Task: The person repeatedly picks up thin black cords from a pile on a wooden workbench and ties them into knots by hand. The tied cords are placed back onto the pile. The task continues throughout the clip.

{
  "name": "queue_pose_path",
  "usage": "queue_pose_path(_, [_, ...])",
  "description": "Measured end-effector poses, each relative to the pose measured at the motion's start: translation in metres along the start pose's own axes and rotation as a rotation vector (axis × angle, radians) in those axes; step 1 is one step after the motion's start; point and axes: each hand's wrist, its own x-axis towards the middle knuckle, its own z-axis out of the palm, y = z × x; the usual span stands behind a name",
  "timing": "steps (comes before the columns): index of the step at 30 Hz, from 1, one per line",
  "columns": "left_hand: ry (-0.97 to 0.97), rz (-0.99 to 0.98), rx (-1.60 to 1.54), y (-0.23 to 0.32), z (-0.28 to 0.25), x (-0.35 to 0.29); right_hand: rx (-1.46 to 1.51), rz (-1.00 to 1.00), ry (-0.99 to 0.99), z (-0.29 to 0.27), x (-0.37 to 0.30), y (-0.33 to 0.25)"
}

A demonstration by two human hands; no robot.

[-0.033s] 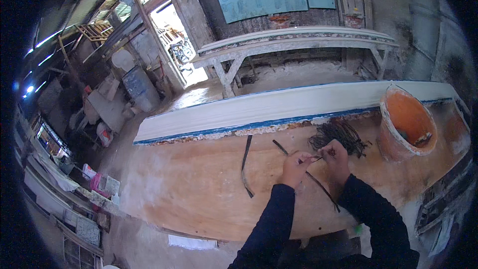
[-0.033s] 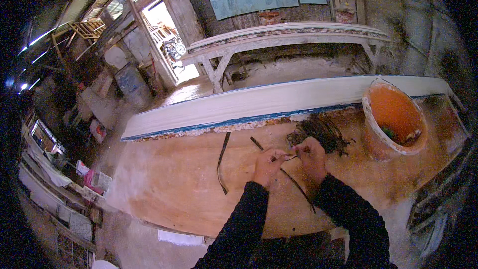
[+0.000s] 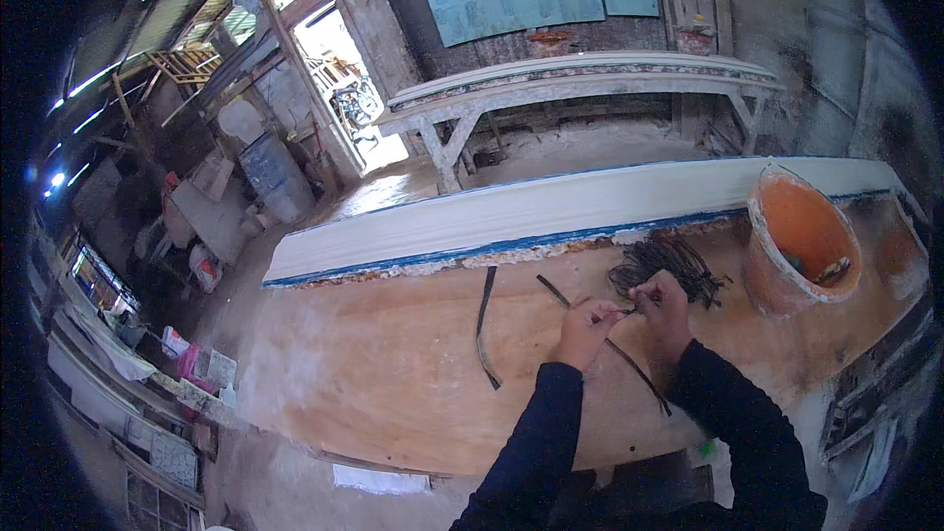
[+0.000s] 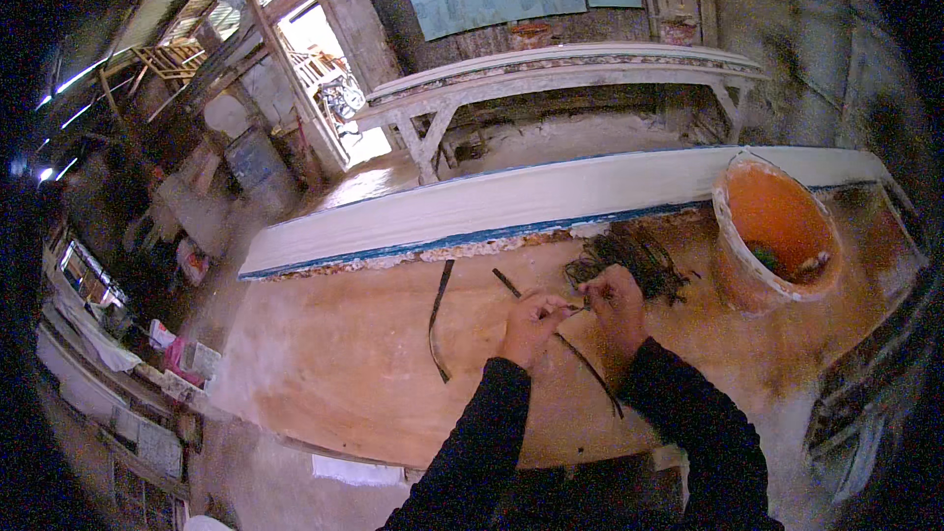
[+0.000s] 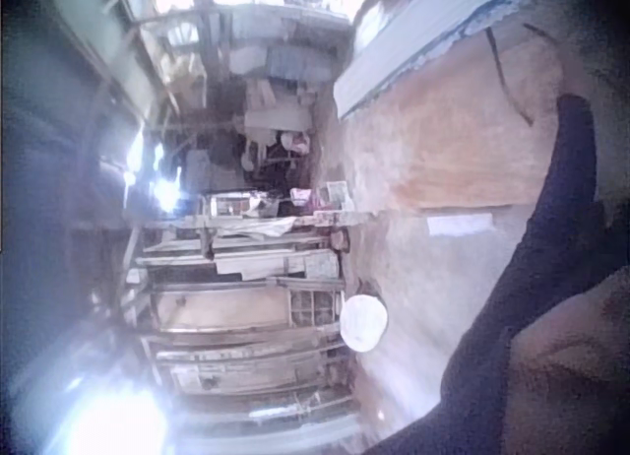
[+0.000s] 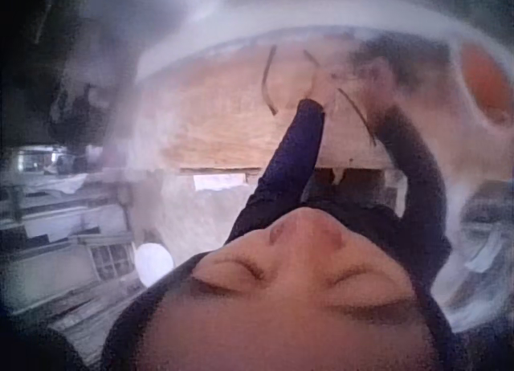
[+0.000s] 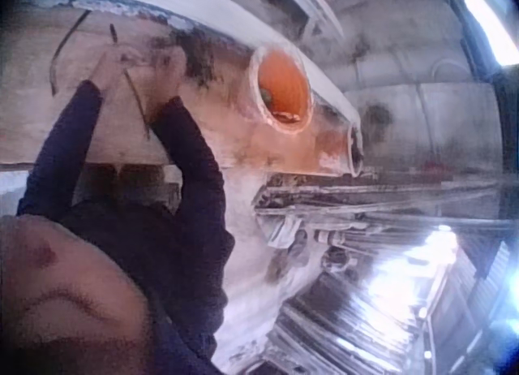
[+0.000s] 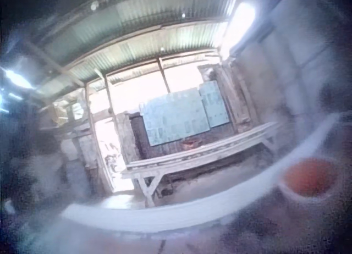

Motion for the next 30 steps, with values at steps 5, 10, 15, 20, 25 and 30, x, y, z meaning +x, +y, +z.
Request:
queue_pose_path(5, [-0.225,-0.111,-0.267,0.001,0.006,0.004,-0.207,-0.139,0.096,-0.013,0.015,-0.013])
queue_pose_path(10, [-0.248,-0.357,-0.601,0.030,-0.005,-0.002,-0.168,-0.113,0.105,-0.013,0.013,0.003])
queue_pose_path(15, [-0.015,-0.169,-0.394,0.002,-0.030,0.007,-0.122,-0.086,0.098,-0.012,0.008,-0.005])
queue_pose_path(20, [0.262,-0.148,-0.152,-0.005,-0.052,0.014,0.086,-0.097,-0.158,-0.002,-0.007,-0.017])
queue_pose_path(25, [0.229,-0.102,-0.076,-0.015,-0.054,0.016,0.297,-0.223,-0.594,0.002,-0.026,-0.027])
queue_pose_path(30, [0.249,-0.125,-0.026,-0.008,-0.054,0.022,0.700,0.065,-0.698,0.005,-0.030,-0.027])
